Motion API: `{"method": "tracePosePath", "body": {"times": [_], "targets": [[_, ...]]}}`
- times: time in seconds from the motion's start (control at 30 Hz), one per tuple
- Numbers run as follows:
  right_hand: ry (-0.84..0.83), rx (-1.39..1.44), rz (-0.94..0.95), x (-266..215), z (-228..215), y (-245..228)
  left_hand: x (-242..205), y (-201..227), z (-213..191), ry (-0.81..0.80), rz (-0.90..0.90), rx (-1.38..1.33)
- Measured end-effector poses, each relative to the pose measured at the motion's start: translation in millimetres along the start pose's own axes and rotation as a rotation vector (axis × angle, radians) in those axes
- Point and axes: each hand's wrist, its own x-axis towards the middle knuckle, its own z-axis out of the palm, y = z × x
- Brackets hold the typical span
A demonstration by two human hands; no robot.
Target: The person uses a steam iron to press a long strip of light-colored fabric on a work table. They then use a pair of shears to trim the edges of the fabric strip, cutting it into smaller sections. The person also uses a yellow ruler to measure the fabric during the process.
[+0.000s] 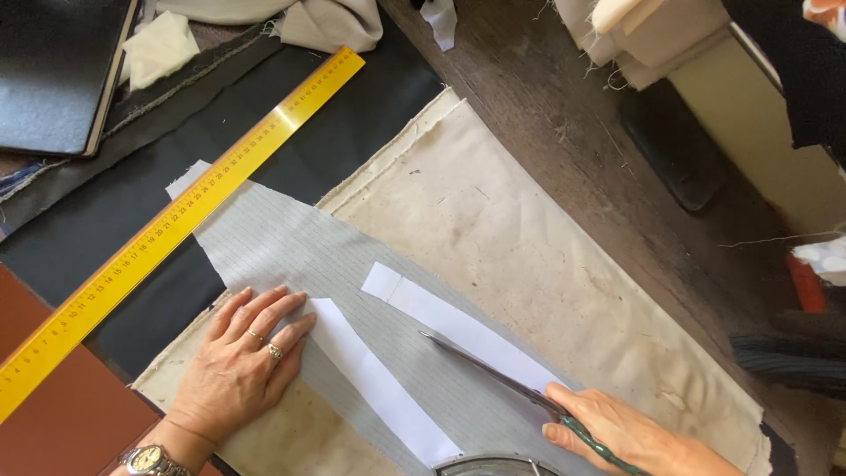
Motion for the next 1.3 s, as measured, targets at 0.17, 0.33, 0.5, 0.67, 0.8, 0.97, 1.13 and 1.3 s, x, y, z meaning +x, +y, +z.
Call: {"method": "tracePosePath", "body": {"times": [0.17,0.33,0.5,0.67,0.8,0.97,1.13,1.3], "targets": [[0.018,-0.012,-0.003,4.7,2.0,-1.1,-0.4,-0.9,-0.2,-0.021,-0.005,-0.018],[0.047,-0.037,0.03,9.0,5.2,1.5,-0.1,-0.8,-0.2,-0.016,-0.008,-0.022],[0.062,-0.069,0.14,12.4,10.2,8.6,0.0,-0.6,-0.1,-0.007,-0.01,-0.021],[0.003,-0.046,0.083,5.6,-1.6,-1.1,0.0,-0.6,-0.6,-0.008,-0.01,-0.022],[-0.05,-0.04,0.039,2.4,-11.9,-16.2,-1.0,-1.0,0.7,-0.021,-0.003,-0.002],[-0.051,-0.067,0.052,22.7,-9.8,-18.5,-0.8,-1.2,0.7,-0.014,-0.003,-0.015],[-0.059,-0.022,0.045,30.3,-12.1,-25.6,-1.3,-1.3,0.4,-0.031,-0.013,-0.009],[-0.072,0.046,0.109,31.2,-8.8,-24.2,-1.9,-1.9,0.6,-0.045,-0.017,-0.027]]}}
